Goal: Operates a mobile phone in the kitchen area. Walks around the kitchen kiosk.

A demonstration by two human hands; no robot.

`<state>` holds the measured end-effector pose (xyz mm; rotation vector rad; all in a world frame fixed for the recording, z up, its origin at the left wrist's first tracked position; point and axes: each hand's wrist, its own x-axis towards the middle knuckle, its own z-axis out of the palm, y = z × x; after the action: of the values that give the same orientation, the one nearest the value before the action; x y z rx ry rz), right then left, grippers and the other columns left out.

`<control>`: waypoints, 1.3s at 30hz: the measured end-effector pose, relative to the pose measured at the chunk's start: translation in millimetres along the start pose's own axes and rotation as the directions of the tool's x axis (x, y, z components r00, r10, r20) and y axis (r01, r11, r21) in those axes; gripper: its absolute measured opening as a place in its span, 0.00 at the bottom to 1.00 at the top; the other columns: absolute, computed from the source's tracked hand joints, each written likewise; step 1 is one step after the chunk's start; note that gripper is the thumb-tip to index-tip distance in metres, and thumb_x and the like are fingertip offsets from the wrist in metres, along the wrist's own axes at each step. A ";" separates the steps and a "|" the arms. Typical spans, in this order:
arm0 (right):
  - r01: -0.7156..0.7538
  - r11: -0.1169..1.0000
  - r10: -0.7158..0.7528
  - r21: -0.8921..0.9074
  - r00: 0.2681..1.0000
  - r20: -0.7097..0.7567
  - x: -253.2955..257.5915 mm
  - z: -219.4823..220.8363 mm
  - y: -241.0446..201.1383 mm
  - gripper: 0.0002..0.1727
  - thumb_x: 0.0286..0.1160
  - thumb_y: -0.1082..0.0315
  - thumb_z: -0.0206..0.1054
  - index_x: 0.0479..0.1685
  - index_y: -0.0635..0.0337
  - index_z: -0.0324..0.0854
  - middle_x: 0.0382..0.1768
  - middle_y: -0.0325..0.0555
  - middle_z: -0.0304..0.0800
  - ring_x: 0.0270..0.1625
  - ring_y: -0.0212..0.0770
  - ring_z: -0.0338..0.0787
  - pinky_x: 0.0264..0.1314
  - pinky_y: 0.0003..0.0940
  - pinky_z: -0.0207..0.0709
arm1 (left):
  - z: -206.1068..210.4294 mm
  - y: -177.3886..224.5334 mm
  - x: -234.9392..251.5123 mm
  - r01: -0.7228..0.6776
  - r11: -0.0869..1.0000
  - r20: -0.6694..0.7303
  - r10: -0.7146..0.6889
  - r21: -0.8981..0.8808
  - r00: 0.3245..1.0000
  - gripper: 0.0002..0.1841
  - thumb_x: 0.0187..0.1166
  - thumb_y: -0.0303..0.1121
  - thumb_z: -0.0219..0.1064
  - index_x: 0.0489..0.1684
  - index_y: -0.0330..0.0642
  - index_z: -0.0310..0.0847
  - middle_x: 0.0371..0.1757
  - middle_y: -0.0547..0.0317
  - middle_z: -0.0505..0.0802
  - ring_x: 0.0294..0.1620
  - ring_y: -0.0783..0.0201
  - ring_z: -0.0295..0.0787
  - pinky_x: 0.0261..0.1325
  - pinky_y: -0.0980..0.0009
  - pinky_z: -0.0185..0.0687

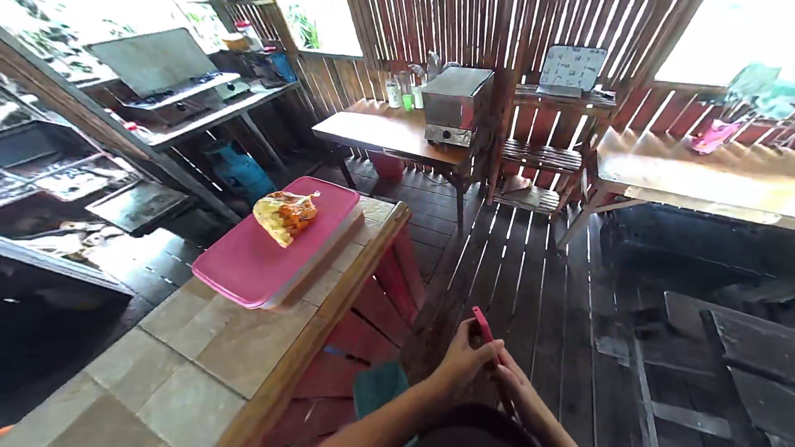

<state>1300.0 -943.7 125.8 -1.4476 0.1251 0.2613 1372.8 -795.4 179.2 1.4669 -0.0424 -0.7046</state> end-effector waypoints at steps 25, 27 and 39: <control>0.108 0.994 -0.098 -0.036 0.974 0.206 384.9 -171.9 -95.4 0.45 0.74 0.24 0.53 0.60 0.64 0.76 0.32 0.30 0.87 0.28 0.22 0.83 0.33 0.24 0.82 | -42.5 151.3 358.7 -0.010 0.994 -0.220 0.034 0.113 0.975 0.48 0.74 0.54 0.72 0.87 0.33 0.54 0.79 0.39 0.76 0.84 0.50 0.68 0.89 0.41 0.52; 0.010 0.996 -0.033 0.093 0.969 0.245 416.1 -193.6 -119.9 0.47 0.66 0.22 0.60 0.61 0.60 0.76 0.34 0.31 0.90 0.33 0.25 0.87 0.38 0.28 0.85 | -47.1 176.4 388.8 -0.011 0.992 -0.185 0.034 0.122 0.982 0.44 0.78 0.53 0.69 0.88 0.35 0.54 0.80 0.40 0.76 0.83 0.51 0.70 0.89 0.43 0.55; -0.404 0.828 0.178 0.389 0.848 0.499 652.4 -296.0 -193.8 0.45 0.62 0.23 0.62 0.68 0.50 0.80 0.47 0.47 0.96 0.46 0.47 0.97 0.44 0.48 0.92 | -159.4 264.9 411.0 0.502 0.512 -0.541 -0.085 0.696 0.837 0.46 0.75 0.54 0.73 0.93 0.46 0.57 0.86 0.35 0.71 0.91 0.31 0.53 0.87 0.25 0.36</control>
<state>2000.0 -1190.4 118.4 -0.8304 0.0377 0.7644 1879.9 -856.6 239.5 2.5994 0.2994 -0.6286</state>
